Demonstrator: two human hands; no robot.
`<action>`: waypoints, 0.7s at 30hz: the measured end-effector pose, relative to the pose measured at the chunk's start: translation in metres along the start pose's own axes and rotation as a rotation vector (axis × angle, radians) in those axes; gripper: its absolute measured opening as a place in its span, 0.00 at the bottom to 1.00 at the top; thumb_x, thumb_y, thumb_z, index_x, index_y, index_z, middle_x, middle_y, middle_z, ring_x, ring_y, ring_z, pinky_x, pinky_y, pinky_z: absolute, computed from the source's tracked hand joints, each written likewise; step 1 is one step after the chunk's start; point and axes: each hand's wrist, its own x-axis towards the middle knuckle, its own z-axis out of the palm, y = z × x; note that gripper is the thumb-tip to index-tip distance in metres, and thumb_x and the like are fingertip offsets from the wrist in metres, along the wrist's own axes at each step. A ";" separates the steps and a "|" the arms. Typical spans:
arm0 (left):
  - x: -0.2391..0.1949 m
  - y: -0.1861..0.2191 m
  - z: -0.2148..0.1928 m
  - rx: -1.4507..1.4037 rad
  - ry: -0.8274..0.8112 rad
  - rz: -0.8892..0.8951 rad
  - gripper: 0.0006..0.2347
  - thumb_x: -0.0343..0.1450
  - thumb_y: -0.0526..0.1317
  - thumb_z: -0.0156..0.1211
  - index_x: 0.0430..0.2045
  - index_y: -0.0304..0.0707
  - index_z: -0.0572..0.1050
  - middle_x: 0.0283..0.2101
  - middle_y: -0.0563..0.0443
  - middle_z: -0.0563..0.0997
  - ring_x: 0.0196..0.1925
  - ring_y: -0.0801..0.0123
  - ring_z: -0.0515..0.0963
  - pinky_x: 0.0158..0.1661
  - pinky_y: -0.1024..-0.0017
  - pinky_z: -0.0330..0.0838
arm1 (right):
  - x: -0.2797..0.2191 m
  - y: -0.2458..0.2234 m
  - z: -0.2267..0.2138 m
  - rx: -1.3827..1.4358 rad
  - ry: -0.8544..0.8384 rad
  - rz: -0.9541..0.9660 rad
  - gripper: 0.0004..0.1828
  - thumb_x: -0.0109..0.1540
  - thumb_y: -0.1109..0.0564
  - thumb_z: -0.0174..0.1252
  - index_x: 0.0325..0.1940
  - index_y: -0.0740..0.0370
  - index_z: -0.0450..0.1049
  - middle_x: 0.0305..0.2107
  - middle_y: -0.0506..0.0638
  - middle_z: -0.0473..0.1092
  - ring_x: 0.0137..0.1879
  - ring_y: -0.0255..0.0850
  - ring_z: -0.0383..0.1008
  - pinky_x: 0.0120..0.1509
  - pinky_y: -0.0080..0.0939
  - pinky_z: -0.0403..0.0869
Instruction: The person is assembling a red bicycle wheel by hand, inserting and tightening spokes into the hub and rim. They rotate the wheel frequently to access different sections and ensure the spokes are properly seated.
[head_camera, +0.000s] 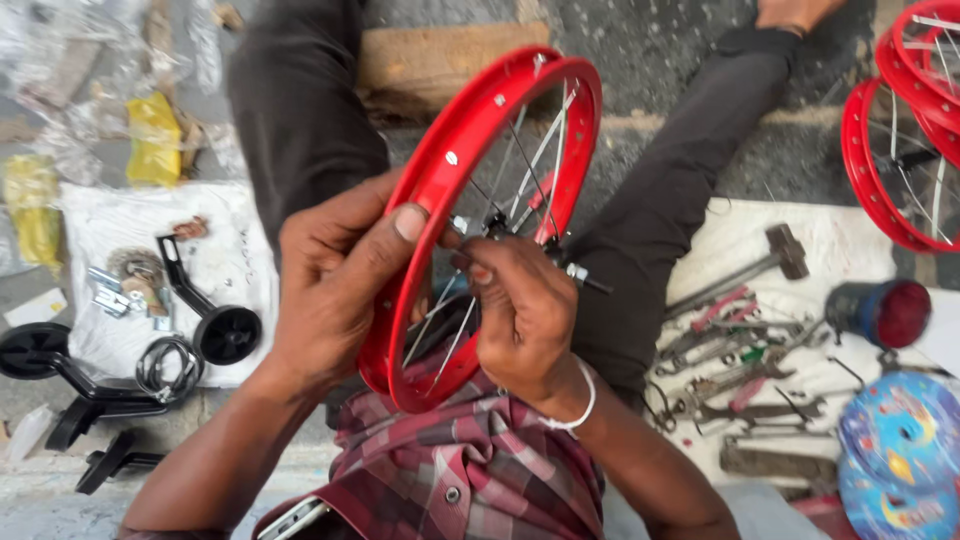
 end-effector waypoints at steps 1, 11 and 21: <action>-0.001 -0.003 -0.002 -0.029 -0.005 -0.002 0.17 0.77 0.40 0.57 0.56 0.26 0.75 0.36 0.50 0.81 0.24 0.79 0.75 0.24 0.80 0.70 | -0.004 0.001 0.005 -0.007 0.012 0.003 0.05 0.70 0.68 0.51 0.47 0.68 0.73 0.32 0.53 0.72 0.35 0.42 0.74 0.40 0.39 0.71; 0.012 -0.054 -0.007 -0.718 -0.405 -0.068 0.18 0.73 0.36 0.67 0.54 0.38 0.65 0.36 0.42 0.73 0.18 0.68 0.73 0.19 0.75 0.66 | -0.034 0.006 0.014 0.168 0.104 0.019 0.03 0.74 0.66 0.49 0.51 0.68 0.63 0.28 0.48 0.69 0.32 0.30 0.68 0.37 0.31 0.69; 0.009 -0.070 -0.014 -0.764 -0.435 -0.011 0.22 0.73 0.33 0.65 0.59 0.32 0.61 0.33 0.42 0.70 0.22 0.70 0.67 0.21 0.79 0.61 | -0.042 -0.011 0.017 -0.052 0.170 -0.148 0.03 0.70 0.69 0.52 0.47 0.67 0.67 0.33 0.55 0.70 0.34 0.44 0.70 0.40 0.41 0.69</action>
